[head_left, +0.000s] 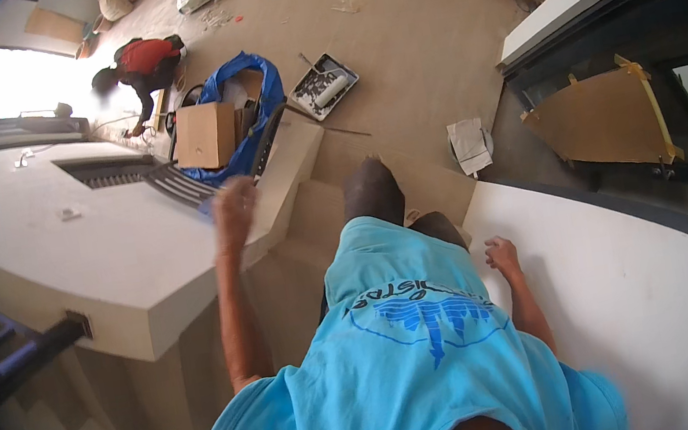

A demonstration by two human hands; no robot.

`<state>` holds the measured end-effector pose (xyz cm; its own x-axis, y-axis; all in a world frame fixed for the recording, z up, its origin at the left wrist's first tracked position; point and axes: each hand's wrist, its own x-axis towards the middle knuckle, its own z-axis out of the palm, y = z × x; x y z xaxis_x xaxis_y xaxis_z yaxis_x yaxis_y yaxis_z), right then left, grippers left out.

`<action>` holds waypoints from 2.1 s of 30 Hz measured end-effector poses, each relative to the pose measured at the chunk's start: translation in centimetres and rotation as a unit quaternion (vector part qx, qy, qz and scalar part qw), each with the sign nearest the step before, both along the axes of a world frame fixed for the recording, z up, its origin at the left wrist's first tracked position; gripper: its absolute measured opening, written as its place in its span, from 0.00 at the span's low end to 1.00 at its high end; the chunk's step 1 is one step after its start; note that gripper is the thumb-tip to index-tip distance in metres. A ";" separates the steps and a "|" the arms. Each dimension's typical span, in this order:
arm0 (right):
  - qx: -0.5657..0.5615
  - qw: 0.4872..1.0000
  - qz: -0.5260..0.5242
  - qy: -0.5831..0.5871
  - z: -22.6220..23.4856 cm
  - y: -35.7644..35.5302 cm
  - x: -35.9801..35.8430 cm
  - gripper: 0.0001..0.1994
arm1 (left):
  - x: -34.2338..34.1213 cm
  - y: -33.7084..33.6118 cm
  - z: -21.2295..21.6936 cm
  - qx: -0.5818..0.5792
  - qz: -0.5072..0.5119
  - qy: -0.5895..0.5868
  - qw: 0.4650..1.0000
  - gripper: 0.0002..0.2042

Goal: The person walks down a staircase and picks up a bucket. They then use a trowel to scrape the inside of the bucket repeatedly, removing residue.

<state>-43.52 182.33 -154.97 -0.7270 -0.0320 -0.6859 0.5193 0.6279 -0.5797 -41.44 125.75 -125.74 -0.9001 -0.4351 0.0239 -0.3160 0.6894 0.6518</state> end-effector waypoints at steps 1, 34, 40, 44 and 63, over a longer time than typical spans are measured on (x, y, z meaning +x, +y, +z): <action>0.021 1.000 -0.007 -0.012 0.3 -0.7 -0.7 0.17 | -2.7 2.6 -0.3 0.010 -0.021 -0.086 0.996 0.11; 0.012 0.969 0.207 0.138 -33.2 -11.5 -53.2 0.14 | -24.1 -16.2 -60.9 0.446 0.250 -0.169 0.842 0.15; 0.111 0.982 0.106 0.107 -36.1 -10.5 -70.9 0.13 | -43.4 -7.6 -62.2 0.440 0.169 -0.226 0.852 0.16; 0.060 0.992 0.044 0.102 -32.6 -10.9 -78.9 0.16 | -58.6 -5.7 -54.4 0.423 0.099 -0.207 0.877 0.16; 0.048 0.991 0.109 0.057 -34.9 -24.1 -95.2 0.11 | -94.9 -34.3 -51.4 0.306 0.152 -0.241 0.908 0.15</action>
